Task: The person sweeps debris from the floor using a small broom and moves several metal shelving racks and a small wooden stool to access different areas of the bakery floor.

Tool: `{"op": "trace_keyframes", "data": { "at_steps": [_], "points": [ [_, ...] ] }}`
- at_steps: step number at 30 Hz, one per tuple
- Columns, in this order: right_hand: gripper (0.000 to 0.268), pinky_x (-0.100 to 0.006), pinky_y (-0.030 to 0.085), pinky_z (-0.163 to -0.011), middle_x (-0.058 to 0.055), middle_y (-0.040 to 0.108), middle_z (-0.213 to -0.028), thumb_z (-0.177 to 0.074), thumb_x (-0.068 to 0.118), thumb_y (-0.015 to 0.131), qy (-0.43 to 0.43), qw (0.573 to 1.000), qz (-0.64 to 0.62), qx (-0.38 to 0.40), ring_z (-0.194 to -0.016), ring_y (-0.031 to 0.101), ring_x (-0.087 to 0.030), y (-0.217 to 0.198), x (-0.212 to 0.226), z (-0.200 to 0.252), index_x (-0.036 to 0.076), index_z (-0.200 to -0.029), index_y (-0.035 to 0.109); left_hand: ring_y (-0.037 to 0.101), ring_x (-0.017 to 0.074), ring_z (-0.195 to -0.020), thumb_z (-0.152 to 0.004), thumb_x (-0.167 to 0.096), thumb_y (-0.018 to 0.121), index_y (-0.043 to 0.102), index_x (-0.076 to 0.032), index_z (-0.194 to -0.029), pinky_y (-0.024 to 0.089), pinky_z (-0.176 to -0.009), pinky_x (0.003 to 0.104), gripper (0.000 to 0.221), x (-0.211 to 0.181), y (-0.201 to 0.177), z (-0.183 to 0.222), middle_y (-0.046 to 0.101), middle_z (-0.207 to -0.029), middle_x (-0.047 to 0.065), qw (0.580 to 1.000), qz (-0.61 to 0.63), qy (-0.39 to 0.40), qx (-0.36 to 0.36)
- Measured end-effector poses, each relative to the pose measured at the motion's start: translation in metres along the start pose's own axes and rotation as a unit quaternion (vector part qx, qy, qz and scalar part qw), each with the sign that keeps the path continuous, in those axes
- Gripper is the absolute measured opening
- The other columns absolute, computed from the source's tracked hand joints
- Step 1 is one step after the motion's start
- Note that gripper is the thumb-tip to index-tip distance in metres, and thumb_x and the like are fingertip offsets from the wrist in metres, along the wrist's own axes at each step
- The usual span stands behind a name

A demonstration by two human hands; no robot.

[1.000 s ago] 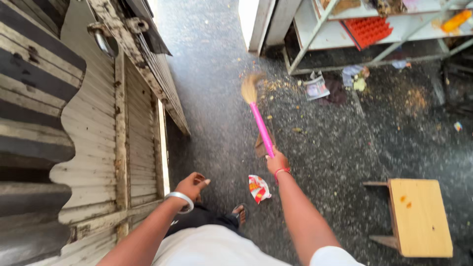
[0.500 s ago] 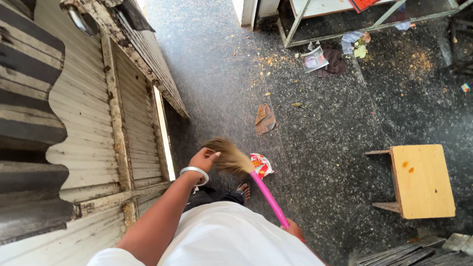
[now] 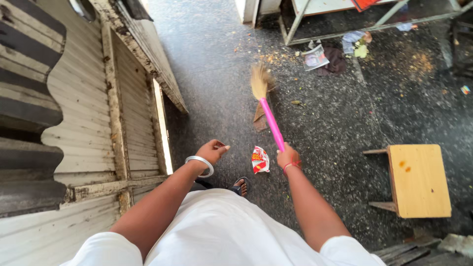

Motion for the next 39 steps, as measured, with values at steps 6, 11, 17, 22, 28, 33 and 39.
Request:
{"op": "trace_keyframes", "data": {
  "at_steps": [6,11,17,22,28,33,39],
  "points": [
    [0.056,-0.044,0.055,-0.095,-0.016,0.069,-0.128,-0.092,0.036,0.067,0.057,0.994,-0.07,0.056,-0.117,0.068,-0.036,0.009,-0.074,0.126,0.035,-0.147,0.054,0.069,0.0183,-0.093,-0.09,-0.043,0.072,0.069,-0.005,-0.116,0.054,-0.085,0.034,0.046,-0.01,0.006,-0.029,0.074,-0.109,0.011,0.999,0.038,0.027,0.014],
    [0.057,-0.039,0.055,-0.099,-0.009,0.07,-0.131,-0.087,0.039,0.071,0.08,0.986,-0.021,0.148,-0.119,0.069,-0.031,0.003,-0.169,0.232,0.036,-0.142,0.057,0.068,0.0181,-0.09,-0.09,-0.042,0.073,0.068,-0.004,-0.116,0.054,-0.084,0.032,0.047,-0.02,0.021,-0.046,0.075,-0.105,0.01,0.995,0.076,0.057,0.041],
    [0.051,-0.042,0.054,-0.101,-0.008,0.07,-0.132,-0.091,0.04,0.069,0.206,0.972,0.021,0.111,-0.121,0.068,-0.033,-0.017,-0.218,0.228,0.036,-0.14,0.061,0.066,0.0178,-0.09,-0.089,-0.045,0.074,0.069,-0.003,-0.116,0.053,-0.083,0.032,0.05,-0.041,0.032,-0.043,0.074,-0.104,0.011,0.994,0.054,0.07,0.062],
    [0.047,-0.049,0.053,-0.099,-0.008,0.069,-0.132,-0.097,0.042,0.061,0.21,0.975,0.047,0.051,-0.12,0.066,-0.036,-0.04,-0.167,0.132,0.045,-0.143,0.057,0.069,0.0167,-0.096,-0.087,-0.047,0.075,0.068,-0.004,-0.117,0.056,-0.085,0.033,0.054,-0.061,0.041,-0.042,0.074,-0.109,0.01,0.991,0.04,0.077,0.1],
    [0.054,-0.051,0.054,-0.092,-0.015,0.072,-0.118,-0.094,0.041,0.062,0.146,0.987,0.062,-0.003,-0.109,0.069,-0.039,-0.057,-0.06,0.046,0.043,-0.147,0.051,0.071,0.0211,-0.102,-0.089,-0.052,0.071,0.067,-0.006,-0.122,0.055,-0.09,0.034,0.056,-0.078,0.052,-0.058,0.074,-0.114,0.011,0.982,-0.063,0.072,0.165],
    [0.057,-0.053,0.055,-0.088,-0.017,0.073,-0.113,-0.098,0.046,0.057,0.198,0.979,0.047,-0.003,-0.105,0.07,-0.041,-0.041,-0.023,0.082,0.03,-0.151,0.046,0.071,0.0217,-0.099,-0.09,-0.051,0.071,0.067,-0.005,-0.122,0.055,-0.087,0.035,0.056,-0.106,0.036,-0.112,0.073,-0.114,0.011,0.973,-0.113,0.056,0.193],
    [0.041,-0.05,0.053,-0.086,-0.016,0.069,-0.118,-0.093,0.034,0.061,0.268,0.915,-0.103,-0.284,-0.105,0.067,-0.039,0.001,-0.029,0.292,0.019,-0.132,0.059,0.07,0.0202,-0.087,-0.09,-0.045,0.072,0.068,-0.003,-0.117,0.056,-0.081,0.034,0.05,-0.107,0.028,-0.217,0.075,-0.104,0.012,0.974,-0.062,0.066,0.208]
  ]
}}
Point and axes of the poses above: each hand's wrist, its own z-axis away from the middle knuckle, its own y-axis out of the palm, x = y × z, the point moved 10 cm from there along -z, towards the middle knuckle
